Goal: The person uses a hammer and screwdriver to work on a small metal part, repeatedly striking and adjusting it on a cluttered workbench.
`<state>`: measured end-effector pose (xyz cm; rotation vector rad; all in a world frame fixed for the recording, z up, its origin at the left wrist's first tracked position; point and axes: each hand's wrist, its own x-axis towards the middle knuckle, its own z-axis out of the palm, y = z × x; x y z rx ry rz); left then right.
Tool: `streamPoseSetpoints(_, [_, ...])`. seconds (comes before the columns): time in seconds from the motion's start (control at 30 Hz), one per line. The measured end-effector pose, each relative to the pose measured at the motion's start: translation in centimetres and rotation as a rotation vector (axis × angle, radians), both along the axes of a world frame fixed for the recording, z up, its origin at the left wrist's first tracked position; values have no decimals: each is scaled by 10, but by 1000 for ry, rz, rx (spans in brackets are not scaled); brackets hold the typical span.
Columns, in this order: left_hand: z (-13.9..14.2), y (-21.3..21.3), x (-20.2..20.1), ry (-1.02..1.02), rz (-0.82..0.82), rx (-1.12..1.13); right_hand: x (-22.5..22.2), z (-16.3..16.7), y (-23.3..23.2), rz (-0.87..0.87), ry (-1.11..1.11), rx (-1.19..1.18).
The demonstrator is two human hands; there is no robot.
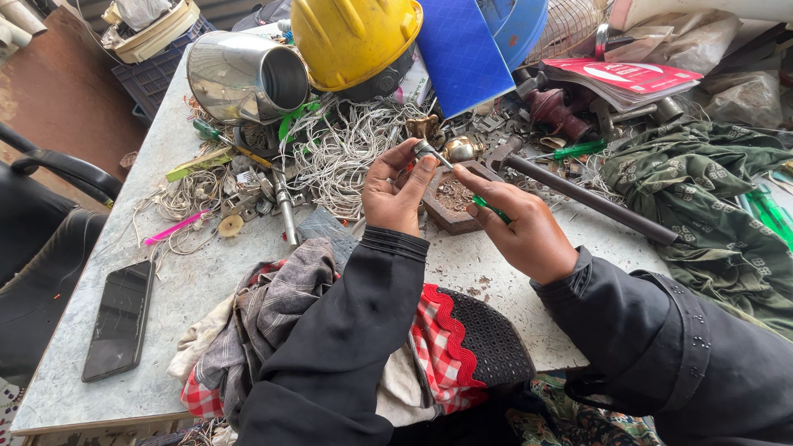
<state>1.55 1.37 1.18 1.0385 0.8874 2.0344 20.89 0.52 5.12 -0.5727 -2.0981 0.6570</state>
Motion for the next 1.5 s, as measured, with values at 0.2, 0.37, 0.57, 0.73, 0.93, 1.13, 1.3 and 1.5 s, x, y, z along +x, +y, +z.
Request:
streamPoseSetpoints(0.2, [1, -4, 4, 51, -16, 26, 0, 1, 2, -14, -38, -34])
streamPoseSetpoints(0.37, [6, -4, -1, 93, -50, 11, 4, 3, 9, 82, -15, -188])
streamPoseSetpoints(0.57, [11, -5, -9, 229, -48, -104, 19, 10, 20, 120, -74, -442])
streamPoseSetpoints(0.73, [13, -7, -15, 572, 38, -86, 24, 13, 28, 145, -160, -492])
streamPoseSetpoints(0.93, [7, -7, -3, 518, 29, 19, 21, 12, 27, -3, -93, -533])
streamPoseSetpoints(1.13, [8, 7, -24, -134, -268, -30, 13, 14, 15, 100, -41, -314])
streamPoseSetpoints(1.3, [3, 6, -25, -228, -333, -49, 10, 15, 9, 83, -82, -129])
streamPoseSetpoints(1.5, [1, 5, -22, -129, -281, 0, 11, 17, 4, 14, -74, -110])
